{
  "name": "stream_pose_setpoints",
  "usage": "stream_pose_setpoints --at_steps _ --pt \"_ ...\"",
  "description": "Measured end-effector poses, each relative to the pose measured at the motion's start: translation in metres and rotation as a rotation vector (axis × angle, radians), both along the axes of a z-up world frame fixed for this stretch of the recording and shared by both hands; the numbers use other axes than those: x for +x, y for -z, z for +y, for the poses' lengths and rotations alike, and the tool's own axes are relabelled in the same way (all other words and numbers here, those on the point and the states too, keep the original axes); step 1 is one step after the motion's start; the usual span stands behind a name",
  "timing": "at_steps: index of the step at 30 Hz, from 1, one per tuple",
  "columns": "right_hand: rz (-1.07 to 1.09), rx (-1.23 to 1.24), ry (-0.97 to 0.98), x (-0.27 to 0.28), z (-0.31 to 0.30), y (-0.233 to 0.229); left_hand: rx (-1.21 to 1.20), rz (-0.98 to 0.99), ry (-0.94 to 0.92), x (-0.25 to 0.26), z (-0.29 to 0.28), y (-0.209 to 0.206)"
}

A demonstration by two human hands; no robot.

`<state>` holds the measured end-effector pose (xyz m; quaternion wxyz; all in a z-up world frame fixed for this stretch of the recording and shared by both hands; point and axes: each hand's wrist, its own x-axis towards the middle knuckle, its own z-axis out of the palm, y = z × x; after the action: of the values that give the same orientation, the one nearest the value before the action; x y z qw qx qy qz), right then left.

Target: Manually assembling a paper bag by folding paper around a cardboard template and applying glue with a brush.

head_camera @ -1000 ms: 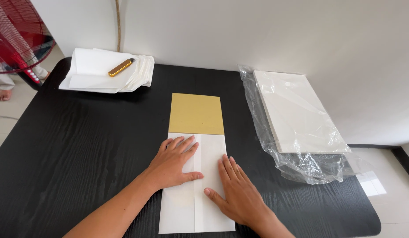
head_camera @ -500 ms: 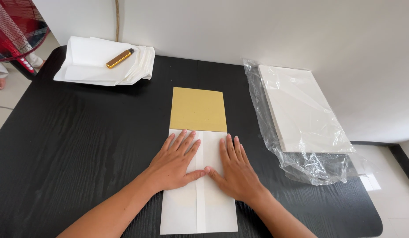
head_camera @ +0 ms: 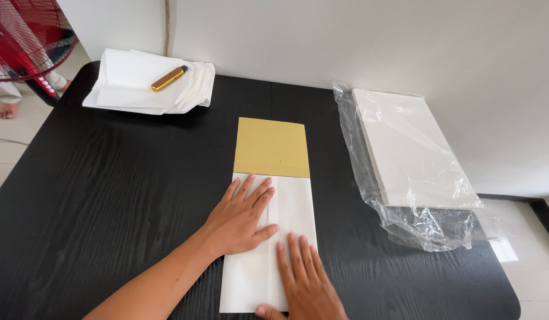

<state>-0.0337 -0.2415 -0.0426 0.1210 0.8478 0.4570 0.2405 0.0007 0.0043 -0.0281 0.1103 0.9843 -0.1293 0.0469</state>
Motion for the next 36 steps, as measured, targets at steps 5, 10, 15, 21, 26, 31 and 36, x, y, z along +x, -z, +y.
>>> stream_pose_setpoints --at_steps 5,10,15,21,26,31,36 --pt "-0.133 0.171 -0.119 -0.025 -0.001 0.02 -0.012 -0.044 -0.008 0.0 0.0 0.004" --pt "-0.345 0.46 -0.179 -0.045 0.008 0.042 -0.001 -0.081 -0.006 -0.002 -0.001 0.003" --pt "-0.105 0.342 -0.105 -0.054 0.018 0.014 -0.022 -0.066 -0.017 -0.007 -0.005 -0.005" --pt "-0.126 0.376 -0.19 -0.067 0.047 0.022 -0.009 -0.035 -0.018 -0.007 -0.004 -0.011" --pt "0.117 0.313 -0.244 -0.077 0.065 0.023 0.001 0.048 -0.018 -0.006 -0.005 -0.017" --pt "0.154 0.244 -0.214 -0.085 0.072 0.033 0.008 0.039 -0.016 -0.008 -0.004 -0.018" --pt "-0.038 0.335 -0.27 -0.093 0.061 0.057 0.001 0.011 -0.014 -0.009 -0.005 -0.014"
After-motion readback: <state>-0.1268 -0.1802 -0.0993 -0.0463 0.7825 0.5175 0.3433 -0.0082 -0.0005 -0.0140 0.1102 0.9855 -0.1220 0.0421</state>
